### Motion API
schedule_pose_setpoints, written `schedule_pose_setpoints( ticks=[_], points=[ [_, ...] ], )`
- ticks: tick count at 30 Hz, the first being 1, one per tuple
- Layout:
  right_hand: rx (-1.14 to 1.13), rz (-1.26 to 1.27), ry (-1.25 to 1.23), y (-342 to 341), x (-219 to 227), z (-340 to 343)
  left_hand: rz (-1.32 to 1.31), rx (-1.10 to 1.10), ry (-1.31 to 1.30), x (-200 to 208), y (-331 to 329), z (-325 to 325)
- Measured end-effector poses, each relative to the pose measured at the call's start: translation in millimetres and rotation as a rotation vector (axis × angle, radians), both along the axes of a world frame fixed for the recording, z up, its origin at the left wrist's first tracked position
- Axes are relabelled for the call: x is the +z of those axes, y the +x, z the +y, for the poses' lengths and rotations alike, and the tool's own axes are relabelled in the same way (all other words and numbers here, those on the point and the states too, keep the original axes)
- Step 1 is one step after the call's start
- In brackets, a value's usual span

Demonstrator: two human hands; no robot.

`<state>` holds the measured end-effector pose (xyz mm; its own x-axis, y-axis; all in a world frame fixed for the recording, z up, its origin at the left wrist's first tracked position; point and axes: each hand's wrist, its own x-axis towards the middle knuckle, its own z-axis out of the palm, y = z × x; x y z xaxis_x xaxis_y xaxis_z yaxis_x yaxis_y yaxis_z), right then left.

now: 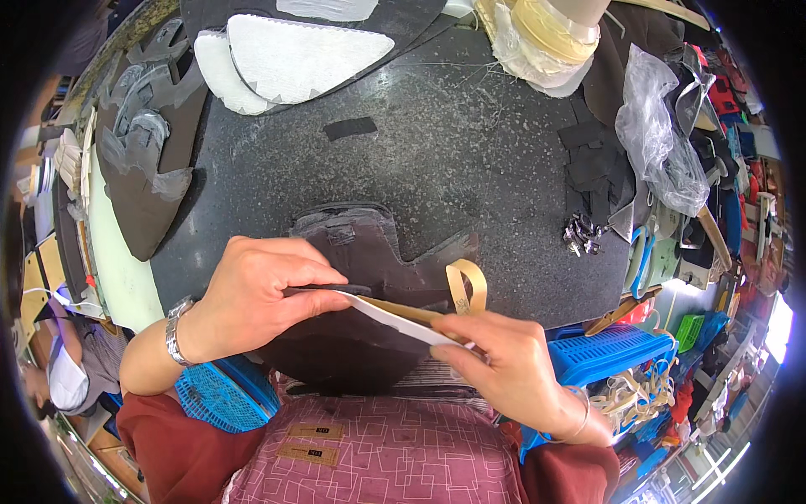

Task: The person attaches reinforcement strips onto leather pieces by hand, folds over the edges, and flattens them using a hammer.

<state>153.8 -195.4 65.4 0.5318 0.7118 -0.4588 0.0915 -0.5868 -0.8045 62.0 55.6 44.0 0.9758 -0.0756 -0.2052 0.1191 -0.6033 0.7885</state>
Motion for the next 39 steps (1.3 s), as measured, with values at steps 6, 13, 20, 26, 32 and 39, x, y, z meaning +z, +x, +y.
schedule_pose_setpoints(
  ticks=[6,13,20,26,32,39],
  points=[
    [-0.036,0.029,0.000,-5,-7,-7,-0.011,0.143,-0.112,-2,-5,-7],
    [-0.001,0.040,0.051,-1,-5,-9,-0.225,0.037,0.031,-5,-10,-9],
    [0.000,0.134,0.069,-13,-6,57,-0.252,0.084,0.014,1,-15,-20],
    [0.417,-0.002,0.724,3,-11,36,-0.287,0.262,0.196,37,-54,16],
    [-0.490,-1.224,0.286,53,25,-40,-0.356,0.411,0.926,42,-58,92],
    [-0.120,0.222,0.837,49,57,-47,-0.377,0.259,0.445,-25,-21,2]
  ],
)
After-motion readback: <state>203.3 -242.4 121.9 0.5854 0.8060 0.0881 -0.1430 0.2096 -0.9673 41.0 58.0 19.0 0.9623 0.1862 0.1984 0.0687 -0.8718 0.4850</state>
